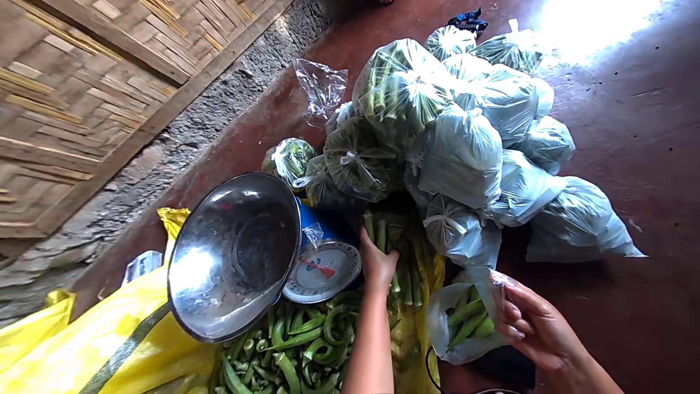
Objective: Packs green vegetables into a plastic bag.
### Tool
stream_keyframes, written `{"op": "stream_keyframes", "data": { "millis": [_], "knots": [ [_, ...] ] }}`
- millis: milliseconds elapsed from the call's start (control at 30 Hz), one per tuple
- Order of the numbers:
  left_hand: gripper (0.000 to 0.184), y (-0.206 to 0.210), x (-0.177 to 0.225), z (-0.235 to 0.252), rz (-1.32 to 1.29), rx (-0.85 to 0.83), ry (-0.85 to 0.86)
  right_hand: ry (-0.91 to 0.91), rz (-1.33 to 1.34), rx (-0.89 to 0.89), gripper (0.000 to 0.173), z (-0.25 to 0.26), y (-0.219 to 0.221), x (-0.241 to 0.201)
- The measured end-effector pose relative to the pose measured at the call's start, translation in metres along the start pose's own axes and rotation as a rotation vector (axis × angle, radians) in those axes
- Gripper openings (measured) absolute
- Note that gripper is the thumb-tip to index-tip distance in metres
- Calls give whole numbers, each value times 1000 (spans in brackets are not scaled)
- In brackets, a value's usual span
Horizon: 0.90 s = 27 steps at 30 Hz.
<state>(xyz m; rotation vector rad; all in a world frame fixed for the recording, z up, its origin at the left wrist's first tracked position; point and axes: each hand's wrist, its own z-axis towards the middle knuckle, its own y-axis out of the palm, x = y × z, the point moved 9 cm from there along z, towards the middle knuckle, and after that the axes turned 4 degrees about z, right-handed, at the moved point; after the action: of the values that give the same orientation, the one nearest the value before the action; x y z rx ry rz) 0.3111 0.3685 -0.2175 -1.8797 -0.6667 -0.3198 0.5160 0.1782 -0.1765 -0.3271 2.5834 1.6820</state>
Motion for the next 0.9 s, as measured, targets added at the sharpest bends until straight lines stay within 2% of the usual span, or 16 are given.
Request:
{"op": "stream_keyframes", "data": {
  "millis": [100, 167, 233, 333, 400, 467, 533, 600, 667, 733, 767, 800, 867, 900],
  "knots": [
    [114, -35, 31, -40, -214, 73, 203, -37, -7, 40, 20, 1, -1, -5],
    [112, -52, 59, -85, -326, 107, 356, -57, 4, 49, 20, 3, 0, -7],
    [106, -57, 87, -137, -490, 126, 582, -66, 34, 49, 21, 6, 1, -8],
    [79, -24, 110, -191, -652, 23, 891, -86, 34, 18, 21, 10, 2, -12],
    [65, 24, 103, -202, -583, -76, 989, -193, -82, 70, 23, 6, -1, -23],
    [72, 75, 80, -193, -468, -186, 908, -351, -336, 271, 25, -5, -13, -41],
    [88, 110, 63, -174, -336, -429, 708, -404, -459, 385, 28, -14, -22, -48],
    [89, 116, 61, -165, -270, -564, 626, -357, -451, 334, 29, -19, -24, -41],
    [81, 99, 70, -170, -321, -488, 730, -386, -444, 325, 28, -24, -22, -41],
    [73, 83, 77, -185, -429, -371, 846, -502, -505, 321, 30, -28, -18, -55],
    [73, 82, 79, -193, -457, -373, 846, -556, -552, 307, 34, -30, -15, -62],
    [75, 87, 79, -199, -463, -447, 785, -600, -601, 289, 38, -34, -9, -67],
    [83, 113, 69, -198, -394, -715, 546, -638, -680, 218, 41, -43, 6, -66],
    [85, 130, 63, -194, -343, -824, 478, -636, -719, 160, 40, -47, 15, -63]
  ]
}}
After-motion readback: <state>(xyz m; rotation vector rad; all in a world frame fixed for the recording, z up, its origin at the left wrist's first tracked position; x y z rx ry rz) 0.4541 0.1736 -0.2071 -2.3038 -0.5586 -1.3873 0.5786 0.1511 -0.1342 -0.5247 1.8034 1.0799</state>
